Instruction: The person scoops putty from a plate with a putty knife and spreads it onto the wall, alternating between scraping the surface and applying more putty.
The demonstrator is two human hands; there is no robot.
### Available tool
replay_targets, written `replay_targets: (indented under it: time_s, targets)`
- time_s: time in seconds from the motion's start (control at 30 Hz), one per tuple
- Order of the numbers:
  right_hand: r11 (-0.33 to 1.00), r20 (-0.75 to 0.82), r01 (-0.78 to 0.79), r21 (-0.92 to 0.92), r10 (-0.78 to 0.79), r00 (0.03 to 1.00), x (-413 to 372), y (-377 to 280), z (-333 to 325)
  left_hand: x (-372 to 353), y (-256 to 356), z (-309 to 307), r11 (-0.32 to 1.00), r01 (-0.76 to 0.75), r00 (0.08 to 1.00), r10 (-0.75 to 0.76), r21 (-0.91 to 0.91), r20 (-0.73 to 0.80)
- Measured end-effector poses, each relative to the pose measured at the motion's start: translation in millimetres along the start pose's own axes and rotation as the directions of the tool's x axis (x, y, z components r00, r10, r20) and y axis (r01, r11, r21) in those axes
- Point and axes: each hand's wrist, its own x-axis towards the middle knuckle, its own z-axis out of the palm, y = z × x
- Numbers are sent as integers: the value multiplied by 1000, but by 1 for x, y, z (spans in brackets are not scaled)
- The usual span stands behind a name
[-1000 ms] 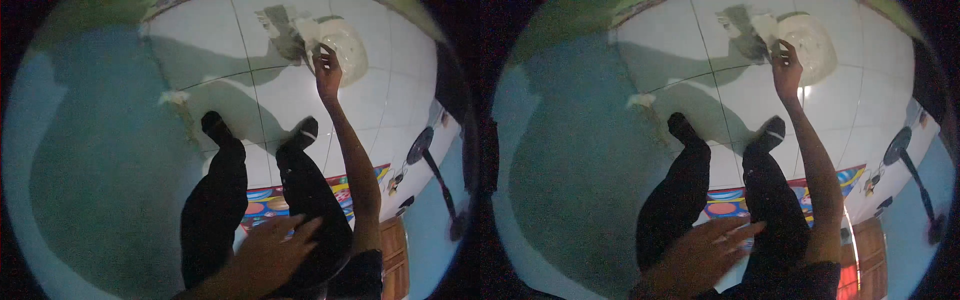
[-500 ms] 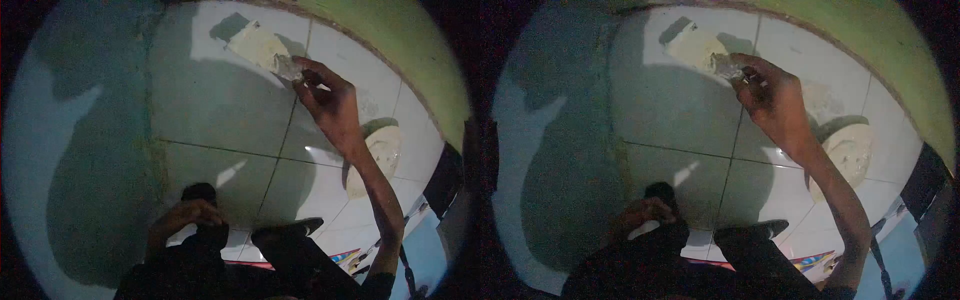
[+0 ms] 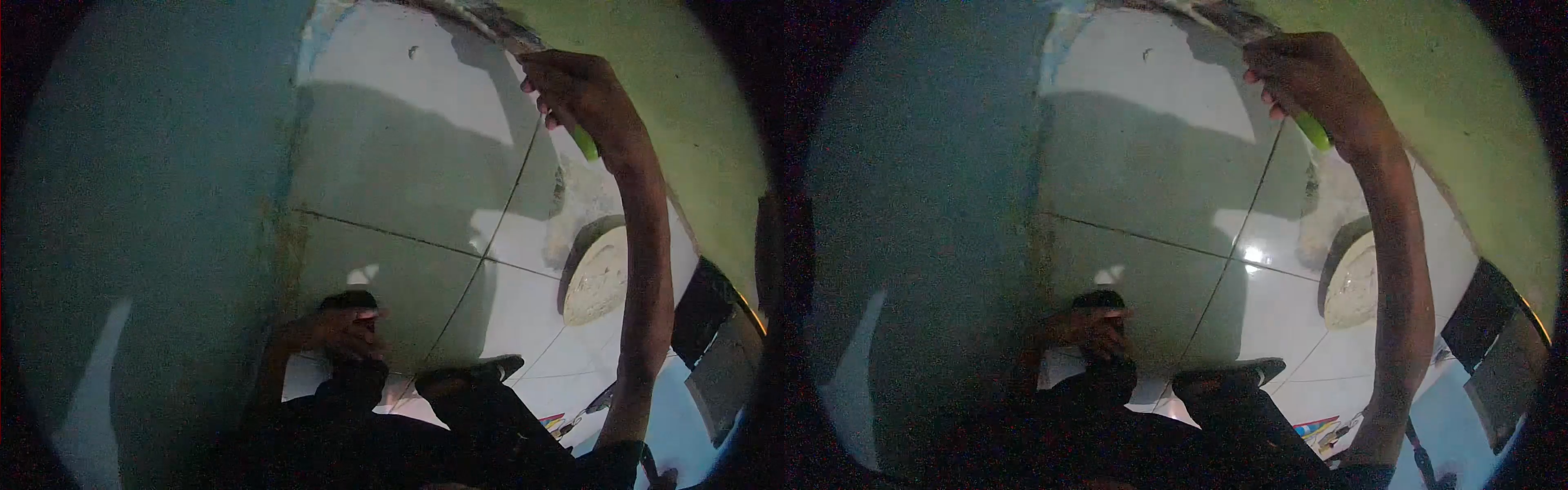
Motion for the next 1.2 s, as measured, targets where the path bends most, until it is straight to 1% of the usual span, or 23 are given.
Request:
replay_targets:
  time_s: [0.03,0.1,0.13,0.2,0.27,0.33,0.4,0.43,0.47,0.5,0.53,0.6,0.67,0.73,0.77,0.8,0.83,0.9,0.93,1.0,1.03,1.1,1.2]
  targets:
    - [999,-8,0,35,1,1000,3,-6,-2,0,3,1,1000,-6,1000,6,0,5]
    - [999,31,-2,38,1,1000,14,-5,-10,-4,7,6,976,-59,997,49,210,54]
    - [999,67,-1,48,-2,998,14,-3,-15,-3,4,3,975,-52,997,39,215,61]
    - [998,52,-6,62,3,999,7,-4,-24,0,0,-5,997,-73,990,71,16,120]
    - [997,56,4,72,-8,998,-1,-11,-28,-2,4,-5,998,-62,990,58,26,127]
    - [998,-47,-37,60,40,998,-16,-21,-26,-4,4,-6,998,-57,991,53,23,124]
    - [997,-32,-69,25,69,997,-19,-24,-23,-1,1,-9,997,-51,983,61,-62,172]
    - [994,-28,-108,-7,108,994,-22,-24,-22,-1,-1,-8,997,-49,983,59,-65,172]
    - [994,-27,-112,-5,112,993,-24,-23,-15,0,-1,-5,994,-54,992,43,92,120]
    - [984,-52,-132,-123,126,991,-23,-26,-4,1,-1,-4,967,-54,997,38,251,67]
    - [959,-78,-150,-240,134,988,-22,-29,7,2,-3,-7,966,-55,997,40,252,68]
    - [955,-74,-152,-256,138,988,-32,-38,30,4,-8,-15,998,-63,987,61,10,147]
    - [850,-80,55,-523,-113,990,-42,-41,56,3,-1,-9,999,-31,992,33,-19,118]
    - [795,-132,106,-597,-227,965,-50,-34,85,-1,4,-5,999,10,996,-6,-48,93]
    - [752,-144,73,-655,-218,965,-53,-29,98,-2,5,-5,1000,-28,993,28,5,117]
    - [752,-146,69,-656,-216,966,-55,-29,108,-4,6,-5,996,-69,988,60,59,143]
    - [781,-184,13,-624,-163,969,-57,-29,116,-6,7,-2,996,-68,988,59,60,144]
    - [790,-217,-50,-611,-107,970,-57,-28,123,-11,9,3,990,-114,988,122,-79,99]
    - [792,-214,-49,-609,-104,971,-57,-28,126,-8,5,-1,990,-112,988,120,-83,96]
    - [794,-266,-133,-593,-38,963,-56,-29,132,2,-3,-13,998,17,987,-7,-57,159]
    - [794,-265,-136,-592,-32,964,-56,-29,136,3,-5,-14,998,22,987,-12,-60,161]
    - [816,-319,-173,-551,-15,948,-52,-28,142,2,-4,-13,998,-50,977,57,-39,203]
    - [854,-340,-227,-468,63,938,-48,-30,152,2,-3,-14,996,-38,976,54,-79,213]
